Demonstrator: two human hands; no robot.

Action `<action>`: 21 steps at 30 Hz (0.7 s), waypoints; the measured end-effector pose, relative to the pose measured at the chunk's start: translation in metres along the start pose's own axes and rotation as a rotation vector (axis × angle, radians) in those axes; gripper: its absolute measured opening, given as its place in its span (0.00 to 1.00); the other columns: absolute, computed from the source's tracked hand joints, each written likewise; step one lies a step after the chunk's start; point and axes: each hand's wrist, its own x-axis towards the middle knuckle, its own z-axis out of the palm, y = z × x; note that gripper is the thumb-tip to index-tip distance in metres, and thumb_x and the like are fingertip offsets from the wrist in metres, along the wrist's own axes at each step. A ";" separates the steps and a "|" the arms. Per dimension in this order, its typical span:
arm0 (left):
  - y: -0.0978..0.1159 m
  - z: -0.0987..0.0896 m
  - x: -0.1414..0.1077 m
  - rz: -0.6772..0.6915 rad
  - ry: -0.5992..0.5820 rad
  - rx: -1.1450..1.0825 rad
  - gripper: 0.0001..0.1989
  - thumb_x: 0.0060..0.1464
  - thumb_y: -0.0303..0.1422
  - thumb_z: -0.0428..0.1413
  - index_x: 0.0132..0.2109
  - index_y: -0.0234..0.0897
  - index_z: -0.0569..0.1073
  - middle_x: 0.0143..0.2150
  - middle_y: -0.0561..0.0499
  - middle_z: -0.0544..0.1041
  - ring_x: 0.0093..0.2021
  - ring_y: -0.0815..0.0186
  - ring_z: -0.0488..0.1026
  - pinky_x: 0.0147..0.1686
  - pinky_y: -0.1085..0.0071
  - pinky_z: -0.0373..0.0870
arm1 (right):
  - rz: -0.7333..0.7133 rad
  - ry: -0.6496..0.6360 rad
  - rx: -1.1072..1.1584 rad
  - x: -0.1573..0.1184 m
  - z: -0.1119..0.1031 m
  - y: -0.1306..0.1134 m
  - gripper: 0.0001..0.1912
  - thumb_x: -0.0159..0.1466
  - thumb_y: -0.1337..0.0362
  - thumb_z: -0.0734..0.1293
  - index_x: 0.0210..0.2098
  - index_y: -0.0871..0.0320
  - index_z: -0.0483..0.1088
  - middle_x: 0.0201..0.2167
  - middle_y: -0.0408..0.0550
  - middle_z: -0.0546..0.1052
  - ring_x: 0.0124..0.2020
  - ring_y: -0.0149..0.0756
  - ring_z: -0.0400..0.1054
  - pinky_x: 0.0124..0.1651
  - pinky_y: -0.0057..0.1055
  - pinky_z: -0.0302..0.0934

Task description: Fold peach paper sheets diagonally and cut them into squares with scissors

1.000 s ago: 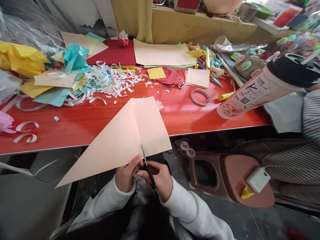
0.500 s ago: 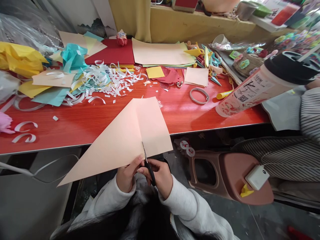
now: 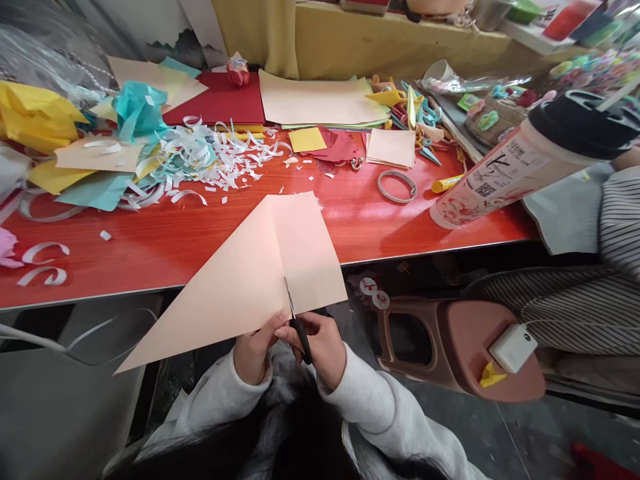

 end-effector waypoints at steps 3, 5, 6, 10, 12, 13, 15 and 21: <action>-0.006 -0.001 -0.001 -0.004 0.033 -0.024 0.14 0.53 0.40 0.52 0.23 0.38 0.70 0.18 0.55 0.73 0.25 0.64 0.74 0.37 0.66 0.73 | 0.003 0.003 -0.017 0.000 -0.001 0.001 0.18 0.48 0.56 0.72 0.18 0.61 0.62 0.09 0.36 0.61 0.12 0.22 0.52 0.16 0.23 0.46; -0.009 -0.002 -0.001 -0.007 0.035 -0.017 0.14 0.53 0.39 0.52 0.23 0.38 0.70 0.19 0.55 0.73 0.27 0.64 0.74 0.39 0.66 0.72 | 0.003 0.005 -0.021 0.000 -0.001 0.001 0.18 0.48 0.56 0.72 0.19 0.60 0.63 0.09 0.36 0.61 0.12 0.22 0.51 0.17 0.23 0.46; -0.009 -0.002 -0.001 -0.008 0.023 -0.012 0.15 0.53 0.39 0.52 0.23 0.38 0.70 0.18 0.55 0.73 0.27 0.64 0.74 0.39 0.66 0.72 | 0.003 0.009 -0.018 0.000 -0.001 0.001 0.18 0.48 0.55 0.72 0.19 0.60 0.63 0.09 0.36 0.61 0.12 0.22 0.51 0.17 0.23 0.46; -0.009 -0.002 -0.001 0.000 -0.004 -0.004 0.16 0.54 0.39 0.51 0.22 0.39 0.70 0.17 0.55 0.72 0.26 0.64 0.74 0.38 0.66 0.71 | 0.015 0.027 0.003 0.000 0.000 0.000 0.18 0.46 0.54 0.73 0.20 0.61 0.65 0.09 0.36 0.62 0.12 0.22 0.51 0.16 0.24 0.46; -0.009 -0.001 -0.001 0.019 0.017 -0.006 0.15 0.53 0.39 0.52 0.22 0.39 0.71 0.17 0.55 0.72 0.26 0.64 0.73 0.39 0.66 0.71 | 0.017 0.036 -0.003 0.000 0.001 -0.001 0.18 0.46 0.54 0.73 0.20 0.61 0.65 0.09 0.36 0.62 0.11 0.22 0.51 0.16 0.24 0.46; -0.009 -0.001 0.000 0.029 0.035 -0.006 0.14 0.53 0.38 0.52 0.23 0.39 0.71 0.18 0.55 0.73 0.26 0.64 0.73 0.39 0.66 0.70 | 0.018 0.040 -0.010 -0.001 0.001 -0.001 0.18 0.47 0.54 0.73 0.19 0.61 0.64 0.09 0.36 0.62 0.11 0.23 0.52 0.16 0.24 0.46; -0.009 -0.001 0.000 0.045 0.065 0.000 0.13 0.53 0.38 0.53 0.24 0.38 0.71 0.20 0.55 0.74 0.26 0.65 0.73 0.39 0.66 0.70 | 0.017 0.048 -0.017 -0.001 0.002 -0.001 0.19 0.47 0.53 0.72 0.18 0.61 0.64 0.09 0.36 0.61 0.11 0.23 0.52 0.17 0.24 0.46; -0.004 -0.001 -0.002 0.079 -0.078 0.035 0.20 0.57 0.37 0.48 0.19 0.39 0.70 0.17 0.55 0.72 0.25 0.68 0.70 0.41 0.69 0.67 | 0.011 0.047 -0.007 0.002 0.000 -0.001 0.18 0.47 0.54 0.72 0.21 0.62 0.67 0.09 0.36 0.61 0.12 0.23 0.52 0.17 0.24 0.45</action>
